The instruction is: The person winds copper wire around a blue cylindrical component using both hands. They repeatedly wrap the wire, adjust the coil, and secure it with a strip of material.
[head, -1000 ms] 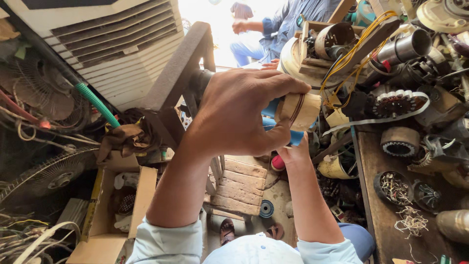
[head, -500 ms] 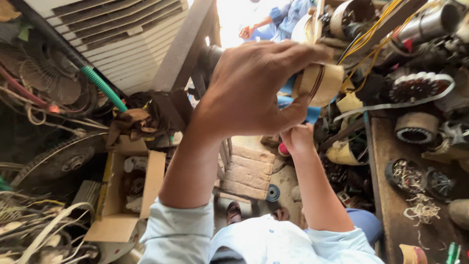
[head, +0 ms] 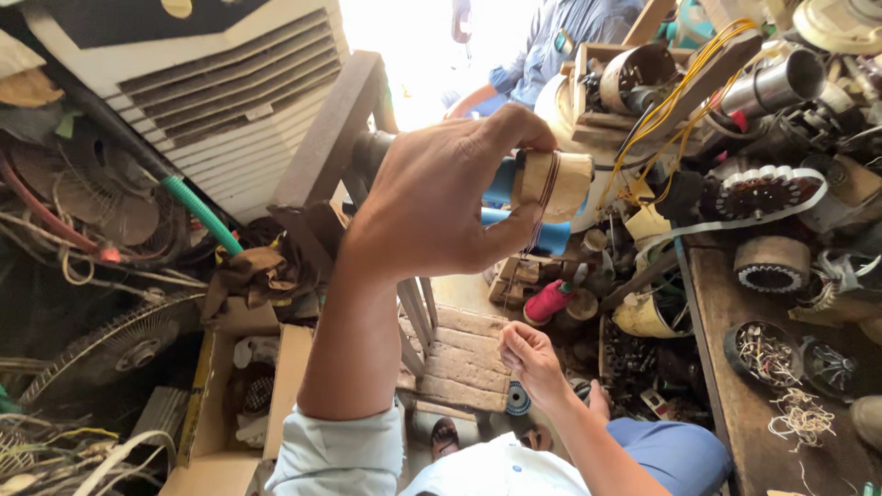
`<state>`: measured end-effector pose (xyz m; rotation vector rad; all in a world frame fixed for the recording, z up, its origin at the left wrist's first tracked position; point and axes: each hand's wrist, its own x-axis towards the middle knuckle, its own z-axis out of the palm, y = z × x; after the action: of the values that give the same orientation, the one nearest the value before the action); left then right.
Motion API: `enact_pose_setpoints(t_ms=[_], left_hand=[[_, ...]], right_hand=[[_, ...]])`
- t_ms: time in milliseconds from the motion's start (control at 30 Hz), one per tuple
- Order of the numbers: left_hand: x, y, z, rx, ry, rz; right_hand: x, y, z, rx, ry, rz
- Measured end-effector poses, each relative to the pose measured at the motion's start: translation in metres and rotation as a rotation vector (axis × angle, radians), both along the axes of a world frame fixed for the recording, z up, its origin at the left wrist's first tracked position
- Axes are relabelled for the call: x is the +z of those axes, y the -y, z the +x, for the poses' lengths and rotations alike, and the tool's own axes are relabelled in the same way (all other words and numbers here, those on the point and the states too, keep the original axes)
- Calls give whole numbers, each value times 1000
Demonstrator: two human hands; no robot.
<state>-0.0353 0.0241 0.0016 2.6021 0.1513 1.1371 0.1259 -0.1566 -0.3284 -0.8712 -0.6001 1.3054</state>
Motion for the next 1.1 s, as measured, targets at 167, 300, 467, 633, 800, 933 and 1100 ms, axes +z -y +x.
enact_pose_setpoints(t_ms=[167, 300, 467, 633, 800, 933, 1100], left_hand=[[2, 0, 4, -45, 65, 44], [4, 1, 6, -60, 53, 31], [5, -1, 10, -37, 11, -15], [3, -5, 17, 3, -2, 29], [7, -7, 25, 33, -95, -44], [10, -5, 23, 22, -87, -40], [7, -1, 20, -22, -7, 26]], right_hand=[[8, -5, 0, 10, 2, 23], [17, -4, -2, 5, -2, 17], [11, -4, 2, 5, 16, 31], [0, 14, 4, 97, 152, 41], [38, 53, 4, -108, 937, 81], [95, 63, 6, 205, 1051, 476], [118, 66, -7, 176, 1167, 386]])
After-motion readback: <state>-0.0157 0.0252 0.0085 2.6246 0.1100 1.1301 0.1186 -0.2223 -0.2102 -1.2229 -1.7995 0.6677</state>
